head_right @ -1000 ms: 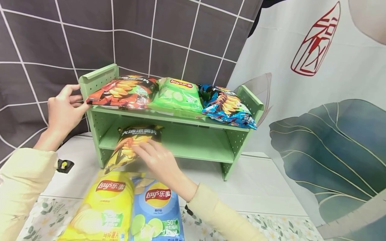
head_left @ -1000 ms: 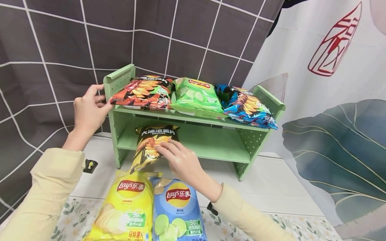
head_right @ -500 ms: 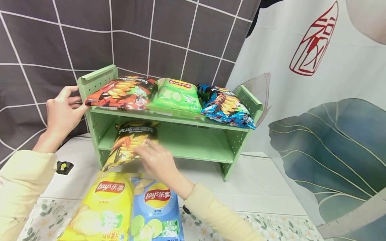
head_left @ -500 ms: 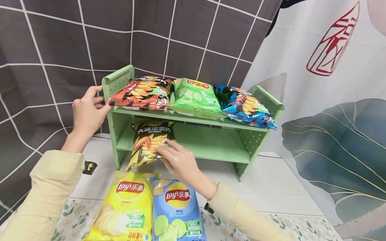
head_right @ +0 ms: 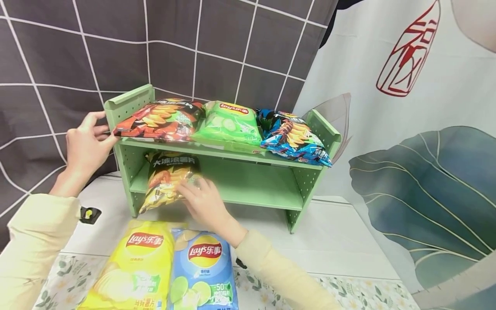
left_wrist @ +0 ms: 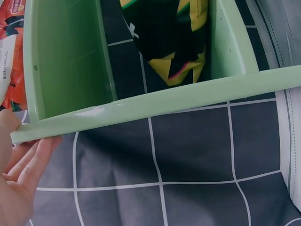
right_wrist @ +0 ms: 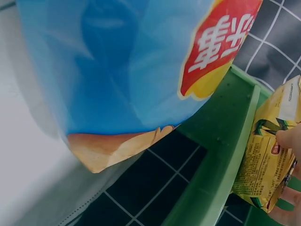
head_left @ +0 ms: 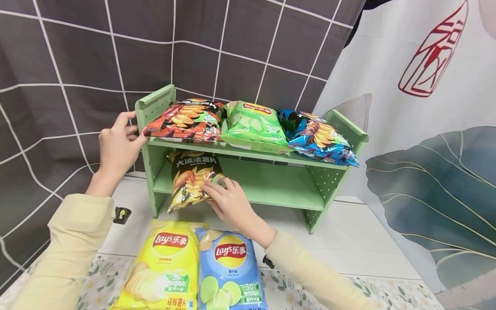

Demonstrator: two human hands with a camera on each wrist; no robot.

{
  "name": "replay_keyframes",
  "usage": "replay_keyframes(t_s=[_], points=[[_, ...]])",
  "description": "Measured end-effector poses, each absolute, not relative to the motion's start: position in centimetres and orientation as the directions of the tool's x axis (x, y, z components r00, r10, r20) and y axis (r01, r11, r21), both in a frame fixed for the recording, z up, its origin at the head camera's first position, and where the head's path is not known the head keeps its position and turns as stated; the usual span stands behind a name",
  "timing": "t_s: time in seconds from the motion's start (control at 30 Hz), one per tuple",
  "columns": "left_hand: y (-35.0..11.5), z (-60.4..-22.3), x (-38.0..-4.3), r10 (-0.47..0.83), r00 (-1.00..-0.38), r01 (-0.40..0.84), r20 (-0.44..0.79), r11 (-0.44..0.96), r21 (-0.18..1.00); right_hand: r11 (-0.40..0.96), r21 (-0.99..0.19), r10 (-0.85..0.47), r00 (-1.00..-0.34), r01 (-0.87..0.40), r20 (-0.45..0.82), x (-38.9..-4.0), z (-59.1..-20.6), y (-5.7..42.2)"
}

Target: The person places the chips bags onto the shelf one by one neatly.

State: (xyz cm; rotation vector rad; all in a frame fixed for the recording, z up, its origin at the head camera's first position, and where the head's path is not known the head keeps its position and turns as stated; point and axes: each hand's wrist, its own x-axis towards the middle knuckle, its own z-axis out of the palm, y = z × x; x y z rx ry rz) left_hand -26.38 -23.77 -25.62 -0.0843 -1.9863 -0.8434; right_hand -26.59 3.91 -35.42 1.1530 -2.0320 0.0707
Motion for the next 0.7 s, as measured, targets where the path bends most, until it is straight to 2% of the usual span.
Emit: replay_keyframes(t_s=[0.33, 0.6, 0.7], points=[[-23.8, -25.6, -26.4, -0.277, -0.536, 0.360, 0.798, 0.779, 0.513, 0.612, 0.335, -0.716, -0.322, -0.716, 0.619, -27.3, -35.6, 2.5], [-23.6, -25.6, -26.4, -0.263, -0.547, 0.364, 0.795, 0.780, 0.508, 0.623, 0.361, -0.722, -0.334, -0.694, 0.606, -27.1, -35.4, 1.5], [-23.6, -25.6, -26.4, -0.263, -0.546, 0.364, 0.795, 0.780, 0.509, 0.629, 0.364, -0.729, -0.358, -0.687, 0.584, -27.1, -35.4, 1.3]])
